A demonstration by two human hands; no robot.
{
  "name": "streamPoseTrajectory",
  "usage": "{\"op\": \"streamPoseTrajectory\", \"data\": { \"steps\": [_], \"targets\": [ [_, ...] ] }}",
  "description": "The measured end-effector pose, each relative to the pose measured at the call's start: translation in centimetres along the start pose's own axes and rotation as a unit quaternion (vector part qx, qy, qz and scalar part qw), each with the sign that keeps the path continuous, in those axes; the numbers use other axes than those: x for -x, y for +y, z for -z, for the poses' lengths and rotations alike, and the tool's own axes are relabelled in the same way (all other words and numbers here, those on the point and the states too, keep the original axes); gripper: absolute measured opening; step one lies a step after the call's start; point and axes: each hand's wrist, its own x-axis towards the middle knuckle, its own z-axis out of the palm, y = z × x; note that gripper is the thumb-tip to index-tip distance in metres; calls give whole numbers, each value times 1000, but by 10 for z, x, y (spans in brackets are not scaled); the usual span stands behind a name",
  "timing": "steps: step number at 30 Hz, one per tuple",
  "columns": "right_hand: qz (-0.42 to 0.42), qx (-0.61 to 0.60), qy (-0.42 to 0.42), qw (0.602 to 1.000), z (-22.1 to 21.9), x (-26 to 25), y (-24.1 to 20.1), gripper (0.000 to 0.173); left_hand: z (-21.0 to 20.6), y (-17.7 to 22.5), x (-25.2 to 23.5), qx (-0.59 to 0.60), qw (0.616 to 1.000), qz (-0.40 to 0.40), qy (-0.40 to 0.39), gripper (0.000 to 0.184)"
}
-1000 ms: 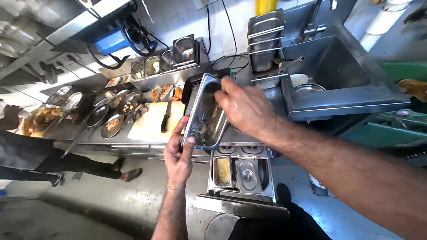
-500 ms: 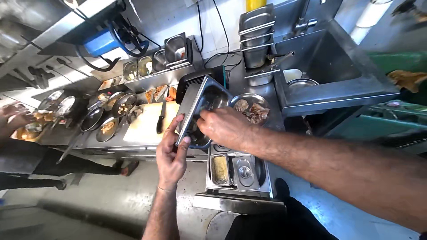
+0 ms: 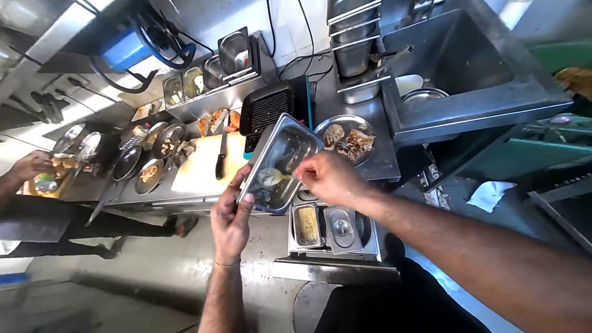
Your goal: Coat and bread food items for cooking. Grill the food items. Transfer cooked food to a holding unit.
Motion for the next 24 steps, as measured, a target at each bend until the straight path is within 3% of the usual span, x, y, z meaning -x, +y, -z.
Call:
{"op": "streamPoseTrajectory", "data": {
  "steps": [3,5,10,15,16,18,21,24],
  "targets": [
    [68,220,15,973,-18,0,-12,10,-9,-4,-2,2,1000,-11,-8,18],
    [58,232,-24,971,-30,3,-15,11,-14,-7,-3,-10,1000,-19,-12,18],
    [-5,-23,-36,999,-34,-2,10,18,-14,-12,-2,14,999,-17,-25,17],
    [-81,-265,-45,960,-16,20,38,17,-10,-10,2,13,999,18,-25,18],
    [-80,-225,-34,970,-9,18,39,18,-10,-10,1,12,999,22,-26,18],
    [-39,-37,-13,998,-1,7,36,20,-10,-8,-1,1,999,30,-39,17],
    [15,189,-41,981,-11,-7,22,10,-13,0,-9,-41,995,38,-82,17],
    [49,237,-103,965,-18,-8,13,6,-10,0,-18,-91,987,48,-127,16]
  ]
}}
